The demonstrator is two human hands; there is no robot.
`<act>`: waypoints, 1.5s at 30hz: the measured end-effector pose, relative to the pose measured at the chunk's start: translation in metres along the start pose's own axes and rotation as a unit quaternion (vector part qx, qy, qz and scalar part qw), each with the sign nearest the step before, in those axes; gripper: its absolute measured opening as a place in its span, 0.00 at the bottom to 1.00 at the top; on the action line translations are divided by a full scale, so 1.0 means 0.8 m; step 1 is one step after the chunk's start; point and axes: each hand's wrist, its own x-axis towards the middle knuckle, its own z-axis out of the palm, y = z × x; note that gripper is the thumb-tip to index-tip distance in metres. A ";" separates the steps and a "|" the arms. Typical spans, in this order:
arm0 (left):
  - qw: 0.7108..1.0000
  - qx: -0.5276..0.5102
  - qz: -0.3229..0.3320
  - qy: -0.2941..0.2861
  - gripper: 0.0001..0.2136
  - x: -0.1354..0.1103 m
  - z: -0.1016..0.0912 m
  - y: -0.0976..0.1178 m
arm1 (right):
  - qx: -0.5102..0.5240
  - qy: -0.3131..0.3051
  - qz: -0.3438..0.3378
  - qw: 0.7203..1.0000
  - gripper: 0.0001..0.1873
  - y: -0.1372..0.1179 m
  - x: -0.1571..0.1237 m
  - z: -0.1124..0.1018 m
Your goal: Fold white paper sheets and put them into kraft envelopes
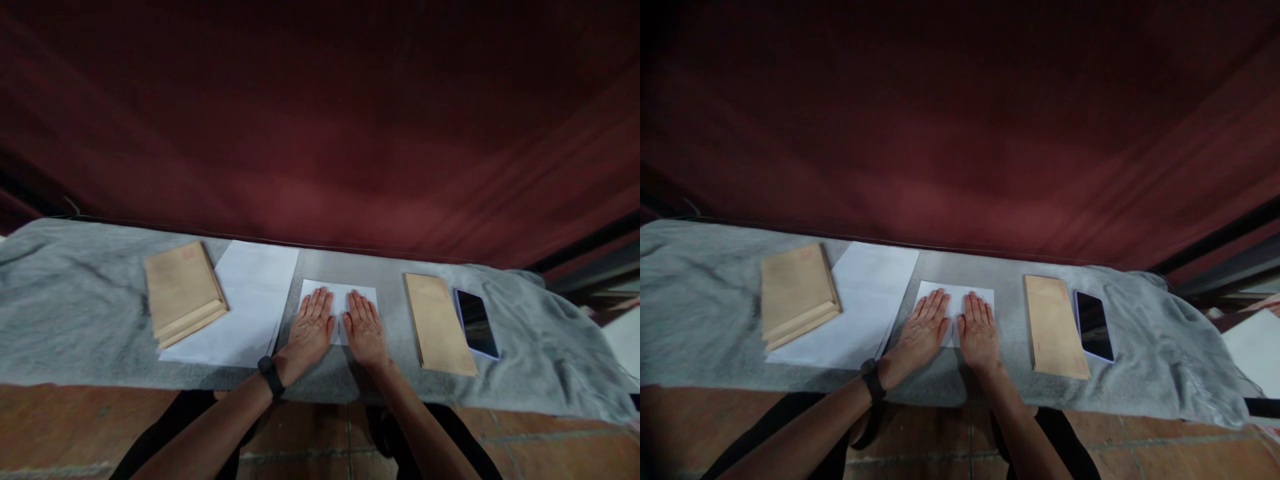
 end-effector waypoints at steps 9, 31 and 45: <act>1.000 -0.001 -0.006 0.024 0.26 -0.004 -0.004 -0.007 | -0.013 0.011 0.015 1.000 0.29 0.014 -0.004 0.000; 1.000 0.024 -0.012 0.013 0.27 -0.004 -0.008 -0.008 | -0.030 0.019 0.021 0.999 0.28 0.040 -0.017 -0.010; 1.000 0.001 0.020 0.014 0.25 0.011 -0.007 0.016 | 0.023 -0.004 0.014 1.000 0.28 0.011 -0.001 -0.013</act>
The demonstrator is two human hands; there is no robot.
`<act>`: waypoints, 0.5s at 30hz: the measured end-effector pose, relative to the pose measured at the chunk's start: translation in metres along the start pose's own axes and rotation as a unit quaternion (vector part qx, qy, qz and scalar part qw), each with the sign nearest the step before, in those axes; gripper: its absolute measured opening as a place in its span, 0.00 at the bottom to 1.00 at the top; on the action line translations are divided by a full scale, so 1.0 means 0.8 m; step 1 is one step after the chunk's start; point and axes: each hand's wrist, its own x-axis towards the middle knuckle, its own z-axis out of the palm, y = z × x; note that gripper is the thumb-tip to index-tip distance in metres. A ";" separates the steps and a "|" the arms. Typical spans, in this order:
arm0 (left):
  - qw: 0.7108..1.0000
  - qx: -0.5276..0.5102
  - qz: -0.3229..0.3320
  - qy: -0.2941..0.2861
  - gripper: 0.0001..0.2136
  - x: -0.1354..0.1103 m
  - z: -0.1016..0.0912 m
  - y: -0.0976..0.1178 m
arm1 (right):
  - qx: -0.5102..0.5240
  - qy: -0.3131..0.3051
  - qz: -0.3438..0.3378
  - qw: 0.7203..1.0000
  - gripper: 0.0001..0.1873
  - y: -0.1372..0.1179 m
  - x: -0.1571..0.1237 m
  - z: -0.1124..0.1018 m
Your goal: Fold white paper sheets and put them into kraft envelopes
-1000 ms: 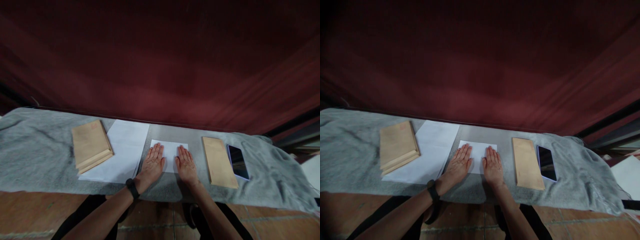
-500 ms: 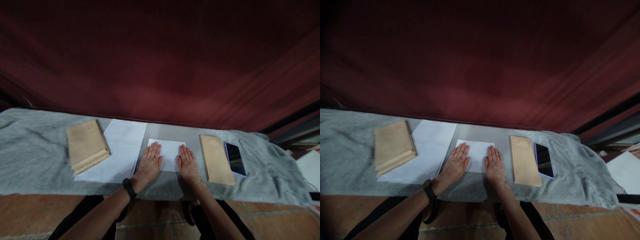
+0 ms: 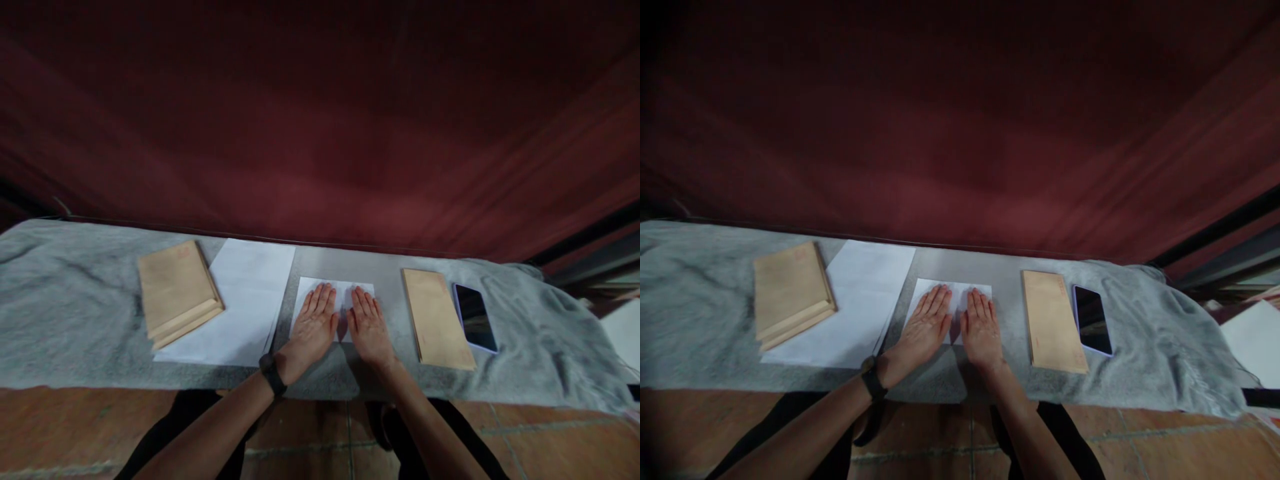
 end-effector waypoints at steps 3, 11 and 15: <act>1.000 -0.007 0.011 -0.015 0.25 0.011 0.009 0.003 | 0.014 -0.013 -0.013 1.000 0.27 -0.011 0.006 0.002; 0.999 0.011 0.002 -0.031 0.25 0.035 0.021 -0.008 | 0.005 -0.017 -0.004 1.000 0.27 -0.018 0.025 0.006; 0.999 0.014 -0.017 -0.033 0.25 0.035 0.023 -0.009 | -0.006 -0.008 0.003 1.000 0.27 -0.017 0.028 0.009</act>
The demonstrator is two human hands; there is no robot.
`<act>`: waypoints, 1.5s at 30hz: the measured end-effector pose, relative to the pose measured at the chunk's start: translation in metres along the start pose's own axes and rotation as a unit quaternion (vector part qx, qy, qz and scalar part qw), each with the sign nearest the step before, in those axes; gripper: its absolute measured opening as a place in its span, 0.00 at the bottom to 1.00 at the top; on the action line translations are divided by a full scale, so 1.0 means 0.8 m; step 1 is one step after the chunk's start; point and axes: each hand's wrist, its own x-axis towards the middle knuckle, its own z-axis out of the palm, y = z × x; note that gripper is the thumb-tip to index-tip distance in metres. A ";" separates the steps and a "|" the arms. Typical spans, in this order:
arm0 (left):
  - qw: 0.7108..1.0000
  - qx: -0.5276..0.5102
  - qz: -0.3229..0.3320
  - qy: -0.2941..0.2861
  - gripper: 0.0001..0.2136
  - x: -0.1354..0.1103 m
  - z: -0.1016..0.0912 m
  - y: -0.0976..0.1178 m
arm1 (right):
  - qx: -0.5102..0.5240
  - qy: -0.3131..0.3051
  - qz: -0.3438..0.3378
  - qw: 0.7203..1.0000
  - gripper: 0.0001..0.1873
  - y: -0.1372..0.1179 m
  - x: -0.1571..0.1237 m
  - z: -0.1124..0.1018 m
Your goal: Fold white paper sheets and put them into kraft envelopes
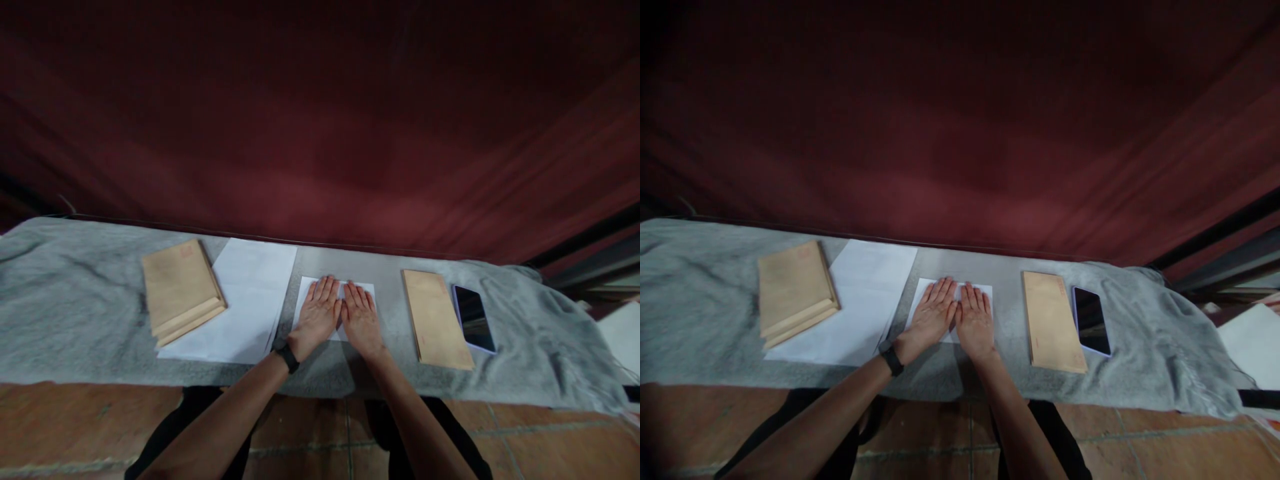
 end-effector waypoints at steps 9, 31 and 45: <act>1.000 0.009 -0.023 0.002 0.27 -0.009 -0.006 0.002 | -0.021 0.003 0.006 1.000 0.27 -0.001 0.001 0.002; 0.998 0.018 -0.055 -0.002 0.29 -0.029 -0.020 -0.009 | -0.030 0.038 0.015 0.999 0.30 0.019 -0.009 0.010; 0.999 0.013 0.053 -0.005 0.24 -0.027 -0.031 0.005 | -0.010 0.028 0.051 0.998 0.30 0.023 -0.014 0.006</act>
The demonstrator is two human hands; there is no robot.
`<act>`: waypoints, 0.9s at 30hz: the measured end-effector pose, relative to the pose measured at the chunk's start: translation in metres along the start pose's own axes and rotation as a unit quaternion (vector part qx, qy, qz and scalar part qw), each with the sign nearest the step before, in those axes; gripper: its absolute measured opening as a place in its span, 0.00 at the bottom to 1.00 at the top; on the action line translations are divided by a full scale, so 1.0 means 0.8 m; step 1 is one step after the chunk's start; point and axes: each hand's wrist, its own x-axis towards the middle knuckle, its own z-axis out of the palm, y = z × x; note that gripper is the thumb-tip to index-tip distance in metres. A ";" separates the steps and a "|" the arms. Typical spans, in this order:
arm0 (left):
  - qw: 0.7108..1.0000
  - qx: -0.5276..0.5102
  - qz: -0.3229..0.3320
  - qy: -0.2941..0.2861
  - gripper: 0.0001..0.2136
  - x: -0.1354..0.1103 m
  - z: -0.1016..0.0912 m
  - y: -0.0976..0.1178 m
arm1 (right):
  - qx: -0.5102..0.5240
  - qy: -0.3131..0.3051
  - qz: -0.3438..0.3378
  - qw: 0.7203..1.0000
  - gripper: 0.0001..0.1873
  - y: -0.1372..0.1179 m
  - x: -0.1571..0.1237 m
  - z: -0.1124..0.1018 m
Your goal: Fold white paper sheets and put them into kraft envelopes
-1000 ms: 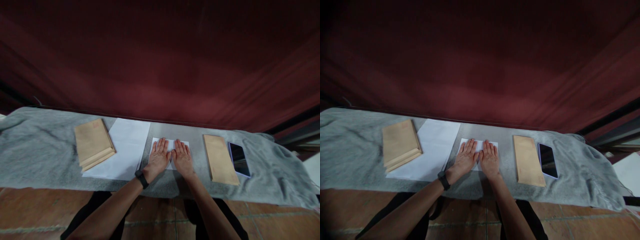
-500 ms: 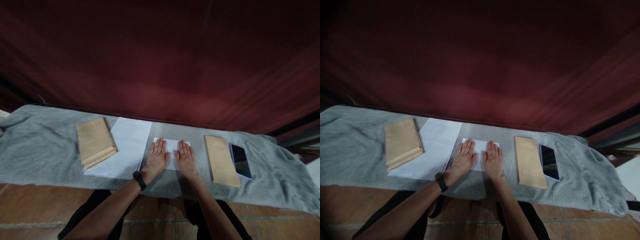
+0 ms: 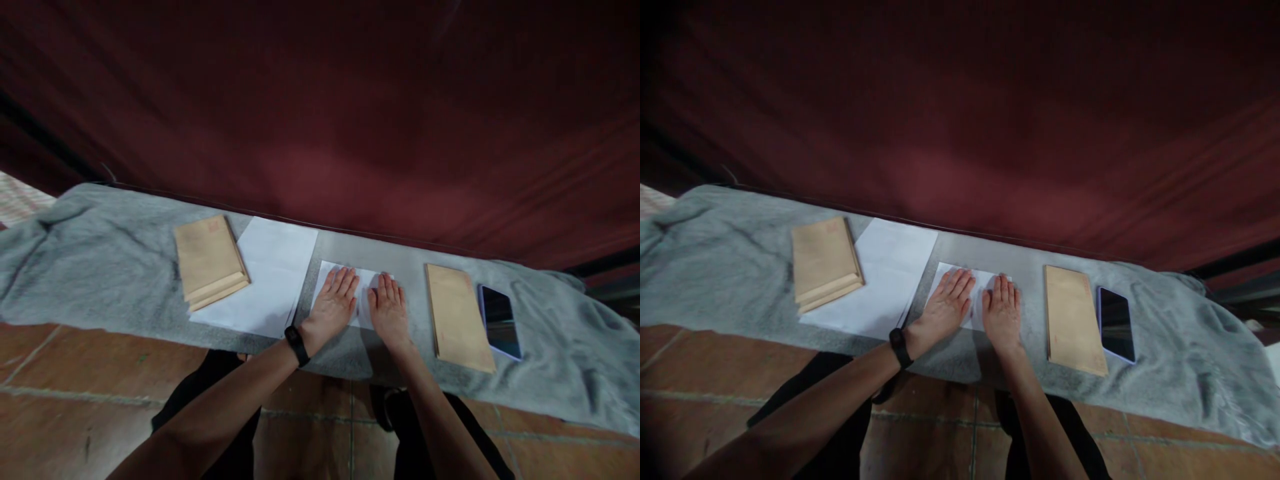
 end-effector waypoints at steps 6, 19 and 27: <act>0.999 -0.009 0.023 -0.031 0.27 0.003 0.005 0.009 | 0.068 -0.045 -0.067 0.994 0.29 -0.020 0.008 -0.003; 1.000 -0.018 0.019 -0.015 0.28 0.002 0.010 0.007 | 0.025 -0.050 -0.089 0.994 0.29 -0.024 0.009 -0.005; 0.999 -0.052 -0.012 0.004 0.25 0.006 0.022 -0.003 | 0.012 -0.041 -0.081 0.996 0.28 -0.023 0.011 -0.004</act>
